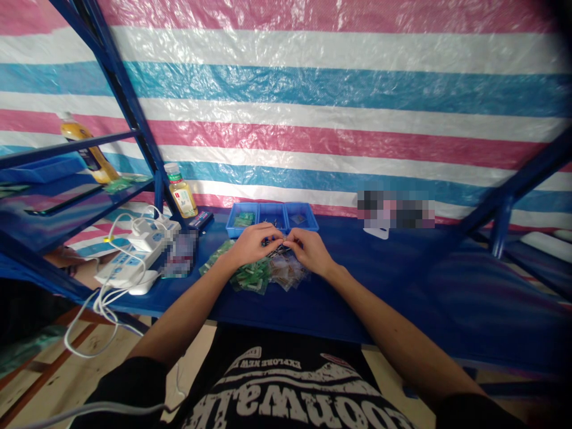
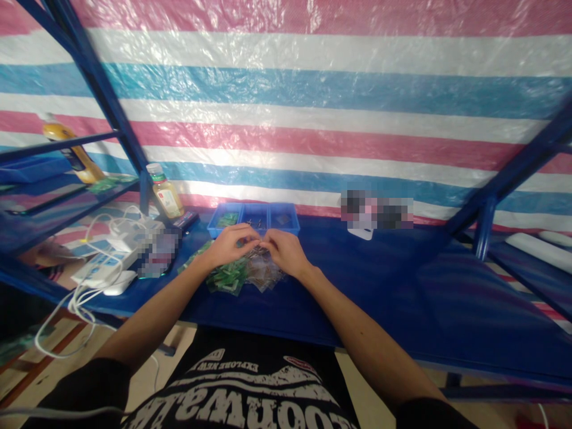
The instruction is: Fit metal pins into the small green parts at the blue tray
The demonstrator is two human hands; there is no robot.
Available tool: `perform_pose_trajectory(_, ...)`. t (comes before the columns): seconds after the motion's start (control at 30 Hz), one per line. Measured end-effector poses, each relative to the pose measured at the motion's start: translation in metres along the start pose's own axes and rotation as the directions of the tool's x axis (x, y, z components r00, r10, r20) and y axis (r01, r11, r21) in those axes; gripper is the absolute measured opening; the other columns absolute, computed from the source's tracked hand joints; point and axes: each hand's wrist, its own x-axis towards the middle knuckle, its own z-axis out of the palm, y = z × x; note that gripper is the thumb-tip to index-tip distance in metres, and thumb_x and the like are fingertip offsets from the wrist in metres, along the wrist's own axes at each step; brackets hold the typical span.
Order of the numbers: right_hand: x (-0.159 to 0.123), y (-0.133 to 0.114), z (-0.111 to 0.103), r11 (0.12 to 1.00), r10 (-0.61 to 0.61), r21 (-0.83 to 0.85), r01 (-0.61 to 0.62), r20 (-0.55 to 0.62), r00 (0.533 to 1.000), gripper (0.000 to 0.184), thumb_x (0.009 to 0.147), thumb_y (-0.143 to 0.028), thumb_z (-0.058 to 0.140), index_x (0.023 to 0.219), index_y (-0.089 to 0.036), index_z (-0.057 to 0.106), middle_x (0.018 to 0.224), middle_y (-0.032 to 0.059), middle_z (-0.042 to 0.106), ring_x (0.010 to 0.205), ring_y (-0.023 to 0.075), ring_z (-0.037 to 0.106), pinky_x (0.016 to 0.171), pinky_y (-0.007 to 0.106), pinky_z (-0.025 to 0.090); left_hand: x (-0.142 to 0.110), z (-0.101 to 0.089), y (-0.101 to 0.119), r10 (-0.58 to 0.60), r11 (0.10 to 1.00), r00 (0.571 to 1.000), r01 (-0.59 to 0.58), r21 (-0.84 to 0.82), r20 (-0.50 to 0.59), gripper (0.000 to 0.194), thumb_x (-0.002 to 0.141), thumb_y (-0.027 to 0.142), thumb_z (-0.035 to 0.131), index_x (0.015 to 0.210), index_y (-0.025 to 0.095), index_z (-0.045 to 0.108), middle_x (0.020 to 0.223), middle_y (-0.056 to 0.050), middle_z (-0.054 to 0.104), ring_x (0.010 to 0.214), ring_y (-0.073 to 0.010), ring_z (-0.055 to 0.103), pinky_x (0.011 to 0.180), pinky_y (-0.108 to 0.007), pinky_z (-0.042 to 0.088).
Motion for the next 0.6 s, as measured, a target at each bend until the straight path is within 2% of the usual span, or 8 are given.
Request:
perform_pose_trajectory(0.13, -0.0003, -0.0016, 0.0016, 1.000, -0.016, 0.016, 0.016, 0.030, 0.999, 0.021, 0.104, -0.035, 0.054, 0.091, -0.022, 0.064, 0.085, 0.0031, 0.069, 0.075, 0.0186, 0.061, 0.068, 0.029, 0.043, -0.0001, -0.0007, -0.0021, 0.003, 1.000, 1.000, -0.003, 0.001, 0.004, 0.023, 0.103, 0.035, 0.055, 0.098, 0.019, 0.071, 0.089, -0.005, 0.066, 0.085, -0.0179, 0.062, 0.077, -0.028, 0.048)
perform_pose_trajectory(0.27, -0.0008, -0.0025, 0.0031, 1.000, 0.011, 0.029, -0.010, -0.033, 0.999, 0.018, 0.101, -0.036, 0.059, 0.113, -0.023, 0.065, 0.097, 0.0054, 0.071, 0.079, 0.0198, 0.064, 0.070, 0.031, 0.049, -0.0002, -0.0013, -0.0023, -0.018, 1.000, 1.000, 0.018, 0.014, 0.004, 0.023, 0.103, 0.035, 0.055, 0.094, 0.018, 0.069, 0.085, -0.004, 0.064, 0.080, -0.0172, 0.060, 0.074, -0.028, 0.047)
perform_pose_trajectory(0.43, -0.0005, -0.0020, 0.0022, 0.999, 0.011, 0.040, -0.008, -0.083, 0.996, 0.013, 0.102, -0.033, 0.057, 0.102, -0.024, 0.067, 0.094, 0.0045, 0.072, 0.083, 0.0210, 0.066, 0.074, 0.033, 0.051, -0.0002, 0.0010, -0.0016, -0.022, 1.000, 1.000, 0.022, 0.020, 0.009, 0.018, 0.101, 0.032, 0.056, 0.097, 0.019, 0.068, 0.087, -0.003, 0.065, 0.081, -0.0167, 0.061, 0.076, -0.028, 0.047)
perform_pose_trajectory(0.6, -0.0008, -0.0040, 0.0017, 1.000, -0.003, 0.029, 0.006, -0.080, 0.997, 0.014, 0.101, -0.033, 0.057, 0.100, -0.023, 0.068, 0.090, 0.0041, 0.071, 0.078, 0.0200, 0.064, 0.072, 0.033, 0.050, 0.0001, 0.0026, -0.0020, 0.001, 1.000, 1.000, -0.002, 0.024, 0.023, 0.018, 0.099, 0.033, 0.059, 0.095, 0.019, 0.070, 0.085, -0.003, 0.065, 0.087, -0.0183, 0.063, 0.080, -0.029, 0.049)
